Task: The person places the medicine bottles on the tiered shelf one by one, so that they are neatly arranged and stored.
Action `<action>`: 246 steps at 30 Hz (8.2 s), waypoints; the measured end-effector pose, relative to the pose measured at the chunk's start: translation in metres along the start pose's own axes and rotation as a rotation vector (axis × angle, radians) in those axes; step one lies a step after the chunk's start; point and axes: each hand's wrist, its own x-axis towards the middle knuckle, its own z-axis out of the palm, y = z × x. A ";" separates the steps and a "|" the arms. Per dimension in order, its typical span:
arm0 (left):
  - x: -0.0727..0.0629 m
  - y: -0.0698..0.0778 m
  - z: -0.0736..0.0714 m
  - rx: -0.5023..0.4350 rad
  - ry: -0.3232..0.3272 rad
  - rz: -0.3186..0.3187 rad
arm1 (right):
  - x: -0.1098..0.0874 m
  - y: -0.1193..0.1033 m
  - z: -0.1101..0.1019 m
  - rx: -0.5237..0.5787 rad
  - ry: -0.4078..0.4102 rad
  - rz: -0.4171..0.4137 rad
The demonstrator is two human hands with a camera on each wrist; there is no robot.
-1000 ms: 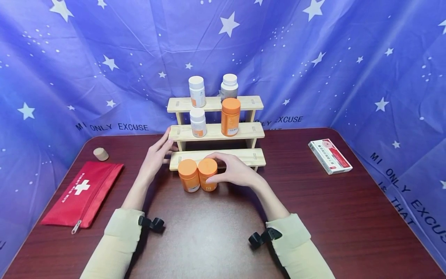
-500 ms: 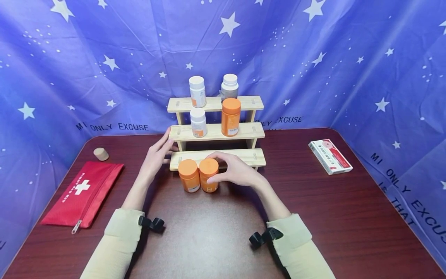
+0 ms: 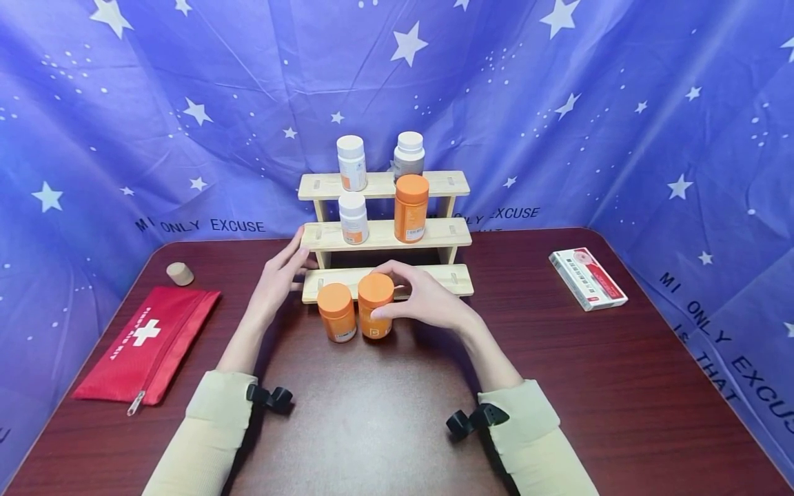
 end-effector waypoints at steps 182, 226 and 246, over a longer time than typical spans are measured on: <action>-0.005 0.008 -0.002 0.014 -0.001 -0.019 | 0.000 -0.011 0.112 -0.111 0.599 0.010; -0.023 0.037 -0.001 0.021 -0.017 -0.028 | -0.004 -0.016 0.105 -0.168 0.502 -0.077; -0.001 0.002 0.000 -0.001 -0.004 0.000 | -0.010 -0.026 0.054 0.002 0.226 -0.026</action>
